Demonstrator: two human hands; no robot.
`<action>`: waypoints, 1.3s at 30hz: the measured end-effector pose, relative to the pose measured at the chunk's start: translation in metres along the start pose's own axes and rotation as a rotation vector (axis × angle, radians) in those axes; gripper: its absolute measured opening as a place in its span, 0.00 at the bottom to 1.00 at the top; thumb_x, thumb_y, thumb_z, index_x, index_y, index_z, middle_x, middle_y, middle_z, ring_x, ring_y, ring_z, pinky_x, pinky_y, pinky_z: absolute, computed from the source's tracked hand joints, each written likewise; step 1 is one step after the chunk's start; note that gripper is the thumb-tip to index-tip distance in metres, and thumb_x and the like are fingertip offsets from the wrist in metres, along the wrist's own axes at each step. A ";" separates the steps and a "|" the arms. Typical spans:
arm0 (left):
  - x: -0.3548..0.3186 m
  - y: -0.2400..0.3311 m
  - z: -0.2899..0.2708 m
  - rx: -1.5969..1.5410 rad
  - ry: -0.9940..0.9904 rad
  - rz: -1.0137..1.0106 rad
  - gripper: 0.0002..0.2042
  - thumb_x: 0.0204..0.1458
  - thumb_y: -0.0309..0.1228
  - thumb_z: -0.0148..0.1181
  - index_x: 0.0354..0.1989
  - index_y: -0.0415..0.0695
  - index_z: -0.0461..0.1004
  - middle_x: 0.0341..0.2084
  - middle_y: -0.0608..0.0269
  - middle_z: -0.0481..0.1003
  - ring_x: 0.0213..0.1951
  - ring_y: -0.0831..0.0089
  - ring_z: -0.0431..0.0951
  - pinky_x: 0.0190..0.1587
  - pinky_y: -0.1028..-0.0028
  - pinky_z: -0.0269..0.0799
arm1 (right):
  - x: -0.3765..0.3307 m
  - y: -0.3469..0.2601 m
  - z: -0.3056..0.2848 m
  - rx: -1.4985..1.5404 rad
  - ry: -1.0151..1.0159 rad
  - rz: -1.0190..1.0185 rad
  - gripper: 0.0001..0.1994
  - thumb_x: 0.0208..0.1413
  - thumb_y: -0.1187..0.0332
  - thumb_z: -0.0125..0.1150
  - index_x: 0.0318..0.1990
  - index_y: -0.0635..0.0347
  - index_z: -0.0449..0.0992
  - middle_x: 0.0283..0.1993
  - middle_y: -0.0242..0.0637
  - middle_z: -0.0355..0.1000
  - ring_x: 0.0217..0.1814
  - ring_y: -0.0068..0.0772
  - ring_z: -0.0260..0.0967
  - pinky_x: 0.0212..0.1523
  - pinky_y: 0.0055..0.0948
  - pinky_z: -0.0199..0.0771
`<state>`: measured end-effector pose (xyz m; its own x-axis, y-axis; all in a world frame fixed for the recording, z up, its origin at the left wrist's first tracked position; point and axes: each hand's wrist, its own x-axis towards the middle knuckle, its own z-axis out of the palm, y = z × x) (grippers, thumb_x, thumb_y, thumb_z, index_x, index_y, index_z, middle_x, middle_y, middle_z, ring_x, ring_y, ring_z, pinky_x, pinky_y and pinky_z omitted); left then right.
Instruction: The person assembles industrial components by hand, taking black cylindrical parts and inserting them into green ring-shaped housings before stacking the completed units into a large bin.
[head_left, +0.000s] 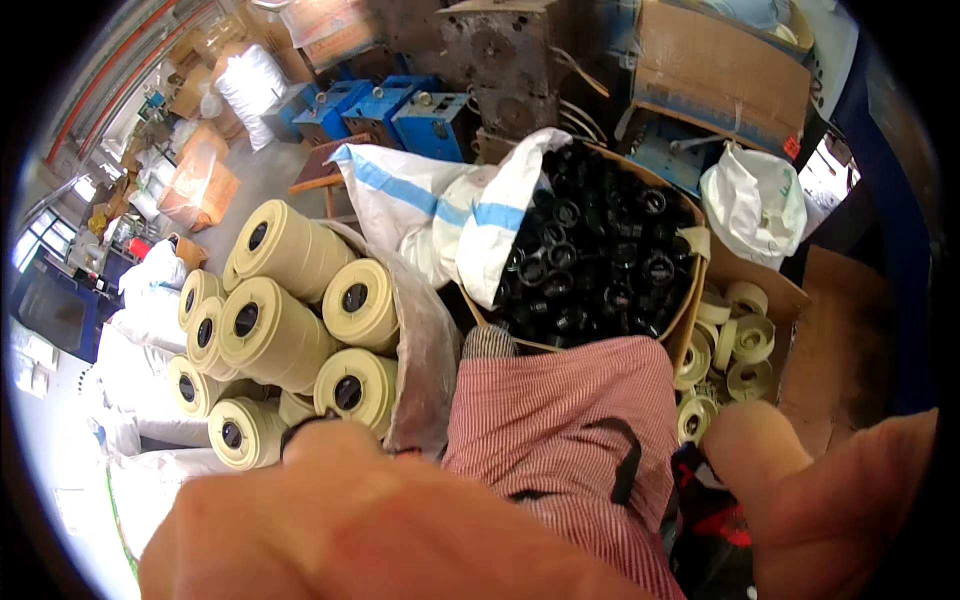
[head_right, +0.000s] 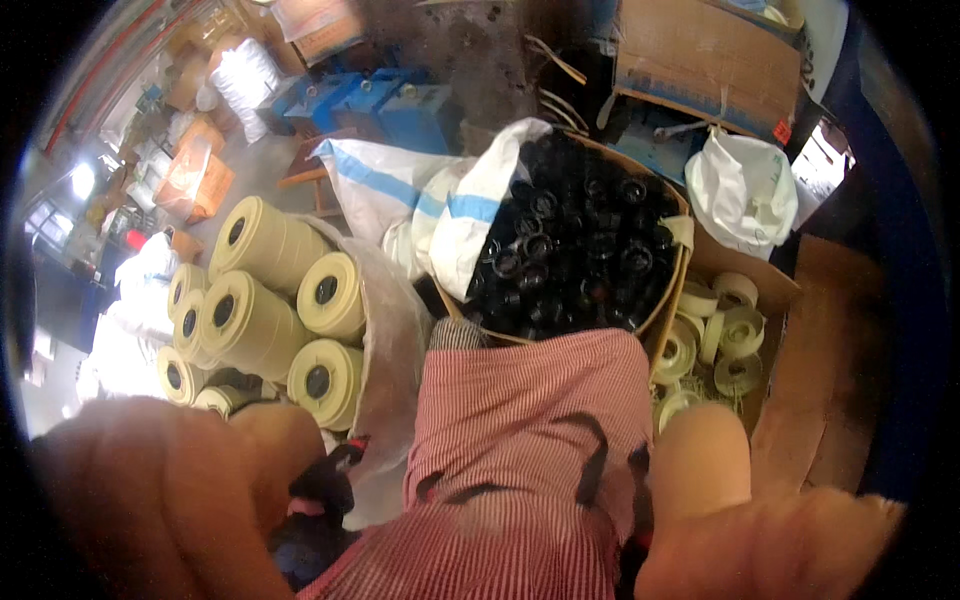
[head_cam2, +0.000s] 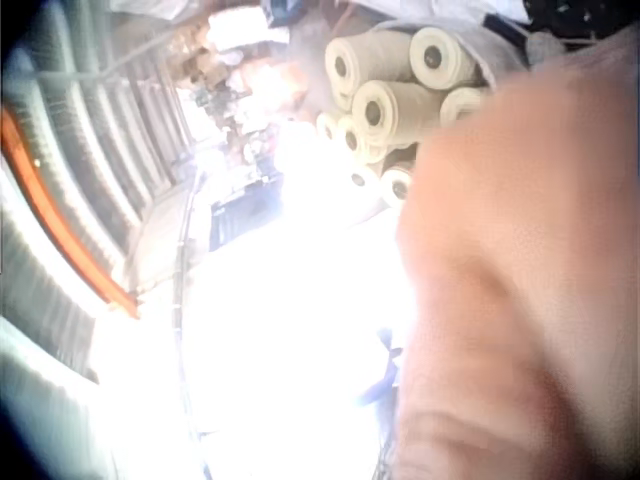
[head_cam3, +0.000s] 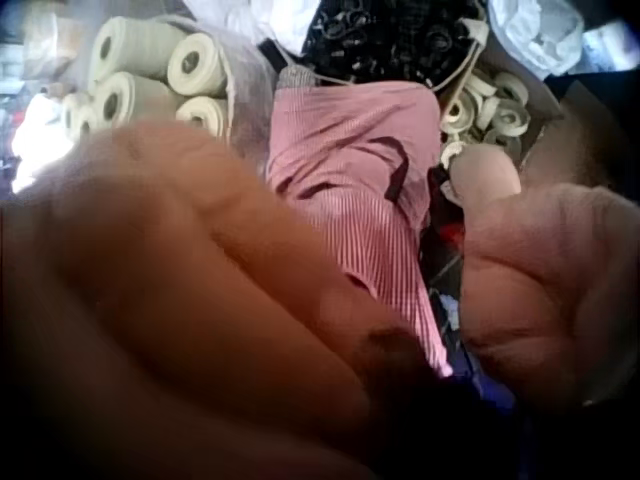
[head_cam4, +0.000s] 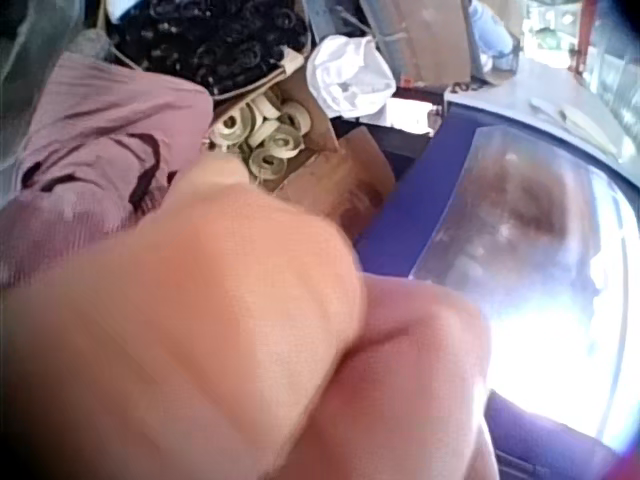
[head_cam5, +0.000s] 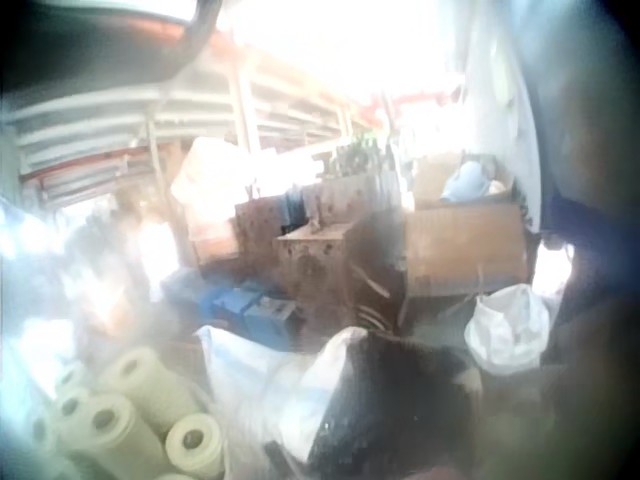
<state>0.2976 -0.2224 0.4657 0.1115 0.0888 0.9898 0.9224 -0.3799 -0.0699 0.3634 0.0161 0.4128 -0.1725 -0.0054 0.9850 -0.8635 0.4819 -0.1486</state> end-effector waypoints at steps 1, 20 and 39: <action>-0.002 -0.002 0.001 -0.014 0.005 -0.009 0.10 0.54 0.38 0.48 0.40 0.48 0.66 0.34 0.62 0.61 0.37 0.69 0.61 0.40 0.65 0.51 | -0.002 -0.002 -0.003 -0.010 0.000 0.007 0.06 0.53 0.73 0.49 0.39 0.60 0.68 0.39 0.37 0.63 0.36 0.25 0.62 0.38 0.26 0.66; -0.020 -0.003 0.005 -0.080 0.071 -0.119 0.08 0.54 0.37 0.49 0.36 0.48 0.67 0.28 0.65 0.61 0.32 0.71 0.62 0.35 0.67 0.52 | -0.008 0.008 -0.011 -0.092 0.002 0.018 0.09 0.52 0.77 0.49 0.42 0.62 0.68 0.42 0.41 0.64 0.37 0.27 0.63 0.39 0.27 0.67; -0.030 -0.004 0.002 -0.130 0.099 -0.226 0.07 0.53 0.37 0.50 0.31 0.49 0.69 0.23 0.68 0.61 0.26 0.73 0.63 0.30 0.69 0.54 | -0.009 0.004 -0.001 -0.143 0.011 0.038 0.13 0.50 0.80 0.49 0.45 0.65 0.69 0.45 0.46 0.66 0.39 0.29 0.65 0.40 0.28 0.67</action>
<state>0.2912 -0.2221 0.4366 -0.1340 0.0967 0.9863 0.8639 -0.4763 0.1641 0.3619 0.0195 0.4034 -0.1977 0.0243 0.9800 -0.7802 0.6013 -0.1724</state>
